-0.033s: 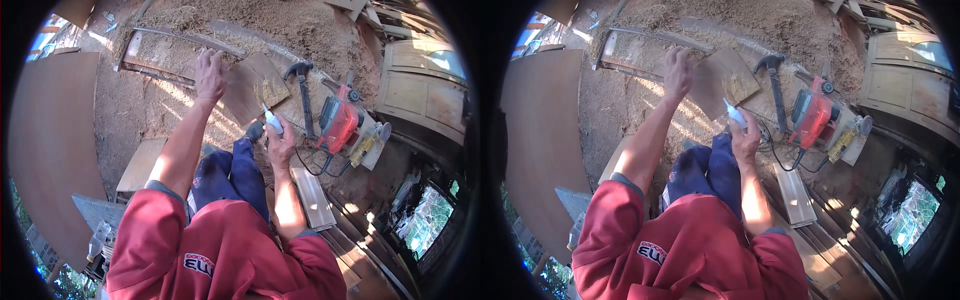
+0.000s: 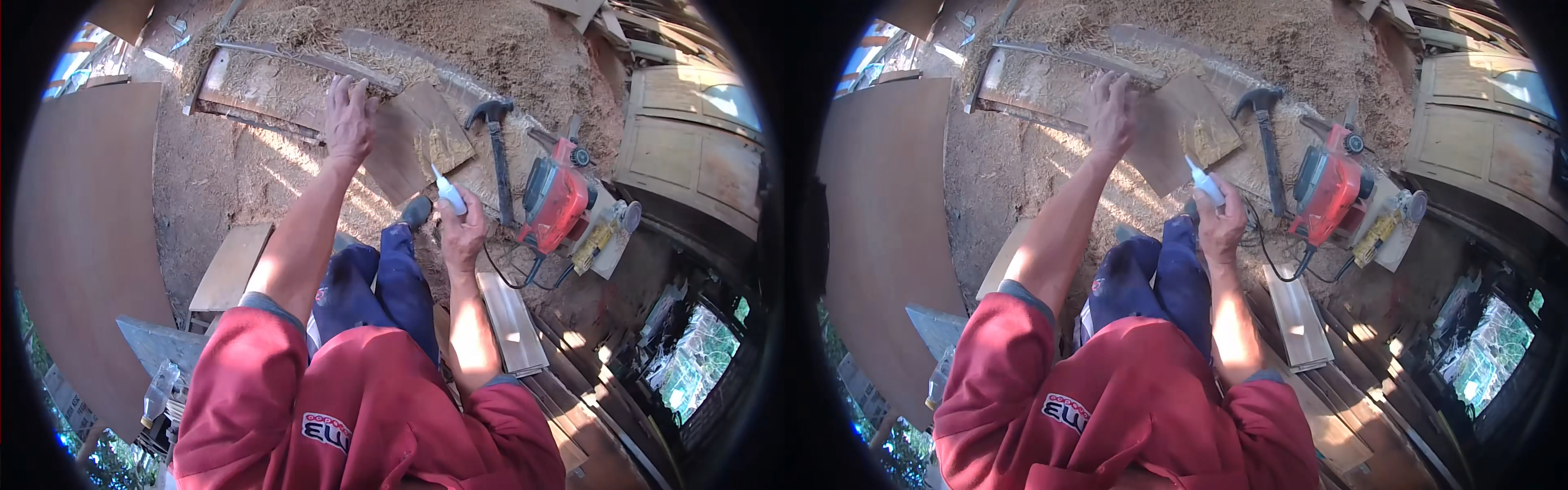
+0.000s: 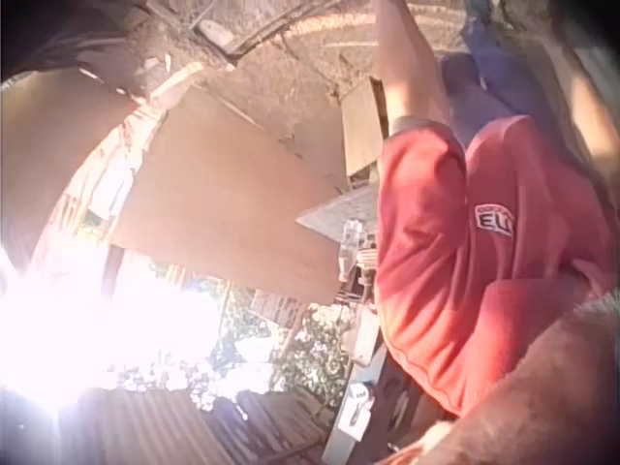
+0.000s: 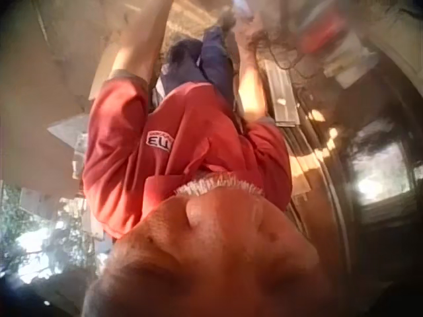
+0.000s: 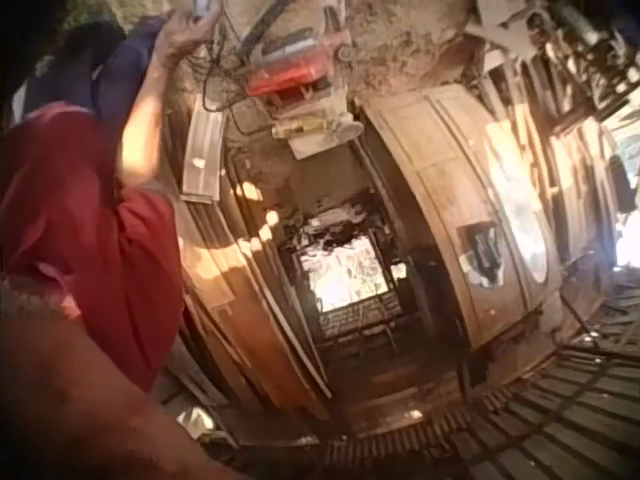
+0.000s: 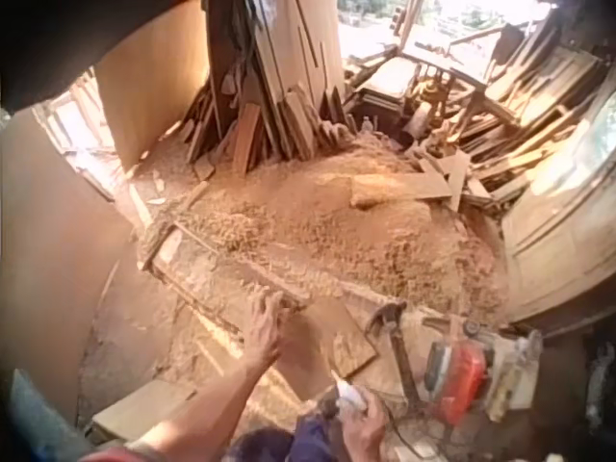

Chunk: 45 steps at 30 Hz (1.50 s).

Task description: The person applies glue to a hole in a wooden board and hammers a wooden plug into the hole.

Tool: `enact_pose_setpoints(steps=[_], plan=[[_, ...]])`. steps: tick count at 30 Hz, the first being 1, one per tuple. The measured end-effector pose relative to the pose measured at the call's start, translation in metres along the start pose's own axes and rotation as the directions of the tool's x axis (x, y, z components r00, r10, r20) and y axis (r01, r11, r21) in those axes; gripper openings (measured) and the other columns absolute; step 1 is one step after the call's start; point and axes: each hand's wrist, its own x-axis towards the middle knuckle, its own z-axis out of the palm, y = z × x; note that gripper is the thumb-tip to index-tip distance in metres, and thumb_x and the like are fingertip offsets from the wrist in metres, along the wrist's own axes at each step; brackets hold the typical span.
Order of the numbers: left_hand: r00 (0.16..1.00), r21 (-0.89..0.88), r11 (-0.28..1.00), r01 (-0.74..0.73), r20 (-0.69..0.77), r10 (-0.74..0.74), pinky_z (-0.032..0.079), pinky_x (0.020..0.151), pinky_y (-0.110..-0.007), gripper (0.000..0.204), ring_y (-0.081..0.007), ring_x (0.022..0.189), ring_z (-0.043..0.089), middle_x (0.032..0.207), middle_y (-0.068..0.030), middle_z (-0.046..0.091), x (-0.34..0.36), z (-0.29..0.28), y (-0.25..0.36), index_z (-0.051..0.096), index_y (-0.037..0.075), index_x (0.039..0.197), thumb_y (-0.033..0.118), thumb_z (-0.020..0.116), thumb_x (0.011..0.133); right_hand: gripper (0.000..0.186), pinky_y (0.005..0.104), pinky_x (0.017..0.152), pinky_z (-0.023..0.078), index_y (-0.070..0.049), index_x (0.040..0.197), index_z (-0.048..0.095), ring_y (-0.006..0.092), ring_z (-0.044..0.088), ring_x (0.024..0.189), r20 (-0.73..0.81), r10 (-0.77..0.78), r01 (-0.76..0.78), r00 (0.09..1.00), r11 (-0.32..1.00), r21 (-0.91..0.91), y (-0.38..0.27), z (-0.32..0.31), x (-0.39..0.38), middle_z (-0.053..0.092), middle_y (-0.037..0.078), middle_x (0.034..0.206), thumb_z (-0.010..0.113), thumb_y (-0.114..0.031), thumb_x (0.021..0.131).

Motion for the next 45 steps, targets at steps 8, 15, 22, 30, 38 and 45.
enact_pose_setpoints(steps=[8, 15, 22, 30, 38, 45], plan=[[0.987, 0.142, 0.977, 0.157, 0.001, -0.159, 0.011, 0.124, -0.060, 0.055, -0.0407, 0.153, 0.023, 0.158, -0.0236, 0.033, -0.004, 0.058, 0.008, 0.041, 0.015, 0.152, 0.045, 0.046, 0.106, 0.029, 0.0337, 0.081, 0.054, 0.001, 0.112, 0.068, 0.0210, 0.068, 0.094, -0.141, -0.020, 0.014, 0.990, 0.999, -0.041, 0.031, 0.010, 0.059, 0.070, 0.011, 0.105, 0.079, -0.007, 0.086], [0.985, 0.179, 0.970, 0.166, 0.017, -0.172, 0.012, 0.124, -0.060, 0.056, -0.0395, 0.153, 0.024, 0.159, -0.0239, 0.032, 0.000, 0.058, 0.011, 0.039, 0.017, 0.153, 0.046, 0.045, 0.106, 0.026, 0.0371, 0.084, 0.054, 0.000, 0.107, 0.068, 0.0272, 0.068, 0.095, -0.176, -0.230, 0.176, 0.957, 0.945, -0.277, 0.054, 0.016, 0.079, 0.070, 0.014, 0.103, 0.079, -0.008, 0.085], [0.984, 0.202, 0.965, 0.168, 0.020, -0.176, 0.012, 0.124, -0.059, 0.057, -0.0389, 0.153, 0.024, 0.159, -0.0234, 0.032, -0.002, 0.059, 0.008, 0.040, 0.018, 0.154, 0.047, 0.045, 0.105, 0.027, 0.0341, 0.081, 0.056, 0.002, 0.111, 0.071, 0.0228, 0.071, 0.093, -0.137, -0.204, 0.153, 0.969, 0.937, -0.314, 0.049, 0.013, 0.086, 0.073, 0.014, 0.104, 0.078, -0.011, 0.088], [0.984, 0.199, 0.965, 0.173, 0.015, -0.180, 0.012, 0.124, -0.059, 0.055, -0.0377, 0.153, 0.023, 0.160, -0.0229, 0.032, -0.001, 0.061, 0.010, 0.041, 0.018, 0.153, 0.046, 0.044, 0.106, 0.026, 0.0381, 0.074, 0.054, 0.001, 0.104, 0.073, 0.0303, 0.070, 0.083, -0.085, -0.275, 0.232, 0.958, 0.911, -0.341, 0.042, 0.014, 0.096, 0.071, 0.015, 0.092, 0.080, -0.006, 0.080], [0.984, 0.200, 0.964, 0.173, 0.009, -0.178, 0.014, 0.124, -0.058, 0.054, -0.0376, 0.153, 0.025, 0.159, -0.0225, 0.033, -0.001, 0.061, 0.008, 0.042, 0.019, 0.152, 0.046, 0.045, 0.105, 0.026, 0.0384, 0.076, 0.055, 0.002, 0.103, 0.073, 0.0303, 0.070, 0.084, -0.047, -0.306, 0.270, 0.951, 0.893, -0.361, 0.042, 0.015, 0.099, 0.071, 0.015, 0.092, 0.081, -0.005, 0.079], [0.985, 0.203, 0.965, 0.169, -0.005, -0.172, 0.014, 0.124, -0.058, 0.054, -0.0382, 0.152, 0.026, 0.158, -0.0226, 0.034, -0.001, 0.062, 0.009, 0.043, 0.019, 0.152, 0.045, 0.047, 0.105, 0.026, 0.0383, 0.075, 0.055, 0.002, 0.104, 0.073, 0.0300, 0.070, 0.084, -0.032, -0.287, 0.254, 0.957, 0.889, -0.381, 0.039, 0.014, 0.099, 0.071, 0.015, 0.093, 0.081, -0.005, 0.079]])
